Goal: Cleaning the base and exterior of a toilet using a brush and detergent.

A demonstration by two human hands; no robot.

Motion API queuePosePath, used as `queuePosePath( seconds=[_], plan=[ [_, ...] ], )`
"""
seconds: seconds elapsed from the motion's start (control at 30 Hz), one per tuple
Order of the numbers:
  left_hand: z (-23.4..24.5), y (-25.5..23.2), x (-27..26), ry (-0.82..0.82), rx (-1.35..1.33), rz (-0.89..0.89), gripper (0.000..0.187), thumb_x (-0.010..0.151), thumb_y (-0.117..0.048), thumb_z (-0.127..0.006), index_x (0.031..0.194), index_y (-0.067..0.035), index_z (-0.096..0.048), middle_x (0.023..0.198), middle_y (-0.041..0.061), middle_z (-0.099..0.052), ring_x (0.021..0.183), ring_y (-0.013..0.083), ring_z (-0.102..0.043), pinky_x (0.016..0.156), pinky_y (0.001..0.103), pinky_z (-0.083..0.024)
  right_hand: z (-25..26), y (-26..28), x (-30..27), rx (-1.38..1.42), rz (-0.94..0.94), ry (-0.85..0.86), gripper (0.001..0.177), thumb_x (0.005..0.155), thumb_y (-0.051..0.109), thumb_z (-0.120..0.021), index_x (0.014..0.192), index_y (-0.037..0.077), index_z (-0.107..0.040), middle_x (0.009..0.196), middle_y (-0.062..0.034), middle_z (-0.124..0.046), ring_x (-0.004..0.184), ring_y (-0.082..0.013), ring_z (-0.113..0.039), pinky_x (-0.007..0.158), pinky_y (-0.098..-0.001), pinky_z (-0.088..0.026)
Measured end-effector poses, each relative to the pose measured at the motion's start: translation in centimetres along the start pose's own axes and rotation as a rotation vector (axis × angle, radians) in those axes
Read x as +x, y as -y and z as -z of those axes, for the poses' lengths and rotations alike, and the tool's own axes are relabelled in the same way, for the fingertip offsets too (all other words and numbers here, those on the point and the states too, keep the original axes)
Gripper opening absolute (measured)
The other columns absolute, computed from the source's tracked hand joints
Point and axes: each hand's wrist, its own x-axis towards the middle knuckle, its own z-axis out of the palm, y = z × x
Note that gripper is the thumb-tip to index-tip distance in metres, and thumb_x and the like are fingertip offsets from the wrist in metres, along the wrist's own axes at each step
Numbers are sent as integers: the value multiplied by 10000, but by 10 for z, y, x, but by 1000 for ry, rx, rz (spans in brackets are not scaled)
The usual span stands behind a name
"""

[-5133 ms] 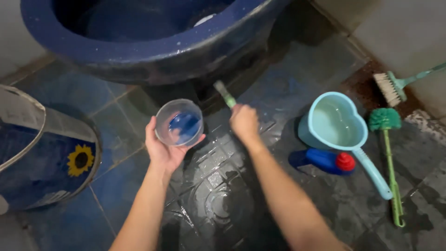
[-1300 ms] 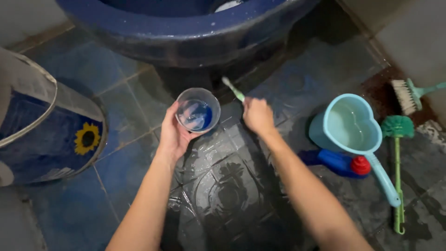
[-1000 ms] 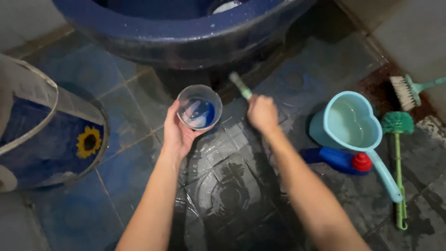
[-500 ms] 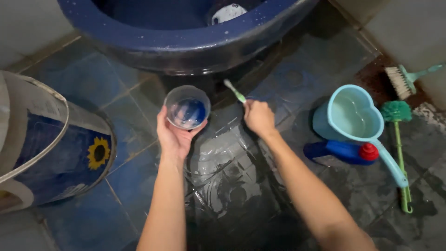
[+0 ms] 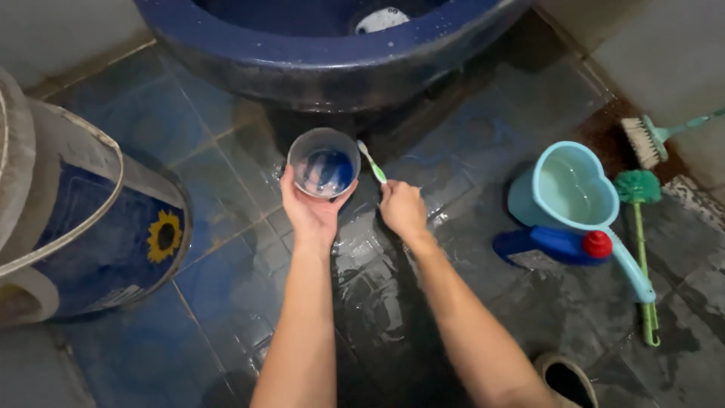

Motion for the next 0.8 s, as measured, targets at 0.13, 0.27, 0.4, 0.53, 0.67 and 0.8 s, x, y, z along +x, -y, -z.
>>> queuePosePath(
  seconds=[0.13, 0.27, 0.4, 0.53, 0.67, 0.8],
  plan=[
    [-5, 7, -5, -31, -7, -12, 645, 877, -531, -579, 1393, -151, -509, 1436, 84, -573, 1310, 369, -577, 992, 713, -508, 31, -17, 30, -83, -71, -2, 267, 956, 275, -593, 1081, 116, -767, 978, -278, -714, 927, -511, -671, 833, -576, -544],
    [-16, 3, -25, -73, -6, -12, 680, 890, -541, -572, 1430, -141, -469, 1465, 111, -552, 1324, 395, -572, 1008, 711, -506, 45, -55, 84, -170, -81, -60, 261, 947, 243, -623, 1077, 55, -748, 1086, -291, -692, 1018, -497, -669, 873, -577, -539],
    [-30, 8, -44, -39, 25, -35, 683, 880, -542, -551, 1437, -158, -455, 1481, 98, -522, 1317, 411, -562, 1001, 710, -500, 84, -54, 121, -238, -171, 15, 312, 872, 239, -700, 1113, 42, -717, 1193, -253, -679, 1133, -450, -654, 939, -530, -542],
    [-39, 22, -56, -21, 49, -42, 672, 894, -536, -557, 1426, -133, -476, 1475, 115, -543, 1322, 400, -565, 993, 718, -502, 73, -73, 124, -186, -193, 26, 292, 871, 200, -682, 1109, 33, -704, 1199, -256, -681, 1143, -445, -656, 955, -521, -540],
    [-50, 40, -54, -78, 57, -38, 646, 889, -535, -552, 1396, -138, -500, 1441, 97, -568, 1312, 393, -575, 988, 728, -504, 23, -87, 84, -78, -57, -37, 267, 945, 222, -604, 1009, -8, -723, 1042, -301, -698, 1001, -490, -690, 887, -556, -560],
    [-54, 53, -38, -53, 133, -18, 659, 893, -540, -563, 1398, -121, -497, 1447, 114, -566, 1309, 397, -576, 989, 723, -505, 20, -70, 41, -14, 98, 74, 271, 973, 227, -558, 1011, 42, -751, 921, -322, -694, 906, -543, -671, 842, -604, -533]
  ],
)
